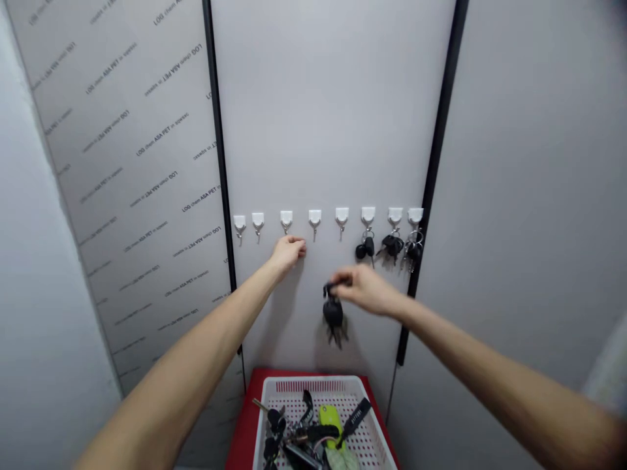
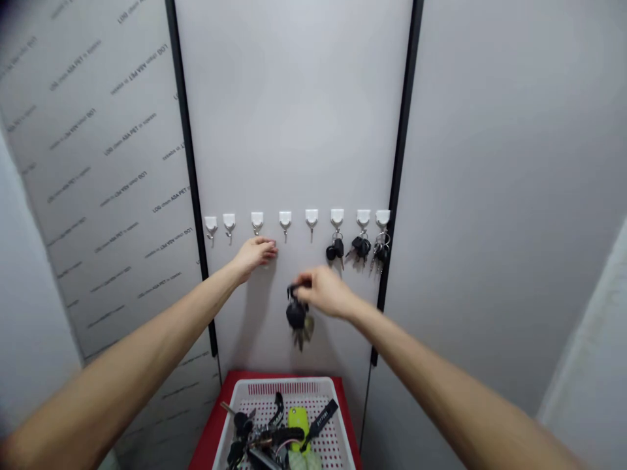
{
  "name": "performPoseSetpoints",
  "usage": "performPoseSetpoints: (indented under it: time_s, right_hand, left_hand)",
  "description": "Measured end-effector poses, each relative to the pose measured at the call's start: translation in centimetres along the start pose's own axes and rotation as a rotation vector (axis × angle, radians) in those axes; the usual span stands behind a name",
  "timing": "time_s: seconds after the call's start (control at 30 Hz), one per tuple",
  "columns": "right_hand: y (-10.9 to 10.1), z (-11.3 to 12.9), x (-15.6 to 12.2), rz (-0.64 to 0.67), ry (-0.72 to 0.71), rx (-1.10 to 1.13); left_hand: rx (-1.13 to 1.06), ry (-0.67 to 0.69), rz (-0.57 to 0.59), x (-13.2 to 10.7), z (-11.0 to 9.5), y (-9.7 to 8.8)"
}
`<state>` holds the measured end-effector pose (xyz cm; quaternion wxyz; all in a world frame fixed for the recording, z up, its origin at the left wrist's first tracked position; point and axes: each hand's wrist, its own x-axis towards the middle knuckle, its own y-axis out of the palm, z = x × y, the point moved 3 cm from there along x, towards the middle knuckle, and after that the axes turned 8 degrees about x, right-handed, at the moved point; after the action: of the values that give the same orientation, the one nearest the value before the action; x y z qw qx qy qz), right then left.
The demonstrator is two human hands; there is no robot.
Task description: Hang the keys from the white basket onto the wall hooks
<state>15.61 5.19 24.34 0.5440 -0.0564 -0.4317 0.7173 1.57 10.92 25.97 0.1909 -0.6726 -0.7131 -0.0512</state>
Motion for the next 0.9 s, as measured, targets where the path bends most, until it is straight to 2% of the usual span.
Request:
performPoseSetpoints:
  time_s: [0.07,0.13,0.23,0.33,0.4,0.47,0.53,0.6,0.7,0.77,0.9]
  right_hand:
    - [3.6,-3.7,-2.2,0.105,0.070,0.035]
    - [7.0,-7.2,-4.4,0.166,0.132,0.063]
    - [10.9,-11.0,-7.0,0.201,0.199,0.123]
    - [11.9,-12.4,-7.8,0.126,0.182,0.173]
    - [10.7,-12.3,-7.3,0.075,0.146,0.184]
    - [7.7,-11.5,-6.2,-0.041,0.115,0.182]
    - [3.2,-10.3,-4.8,-0.287,0.095,0.165]
    - [-1.8,-8.8,-3.9,-0.628,0.073,0.133]
    - [-7.1,-6.9,-2.7,-0.895,0.058,0.040]
    - [-8.7,-6.1,-1.9,-0.924,0.056,-0.051]
    - [-9.2,-5.9,-0.4,-0.917,0.078,-0.161]
  left_hand:
    - [0.054,0.077,-0.112,-0.5,0.2,-0.2]
    - [0.079,0.165,-0.159,-1.2,0.1,0.1]
    - [0.096,0.254,-0.103,-2.2,-0.4,1.3]
    - [0.156,0.278,0.009,-2.9,-0.9,3.1]
    - [0.210,0.286,0.075,-3.2,-1.0,4.6]
    - [0.268,0.305,0.133,-3.3,-1.0,6.0]
    - [0.337,0.322,0.195,-3.3,-0.9,7.5]
    - [0.403,0.320,0.214,-3.0,-1.0,8.9]
    - [0.413,0.291,0.125,-2.1,-1.4,10.7]
    - [0.355,0.247,0.051,-1.1,-1.9,11.8]
    - [0.320,0.147,0.005,0.4,-2.7,13.6]
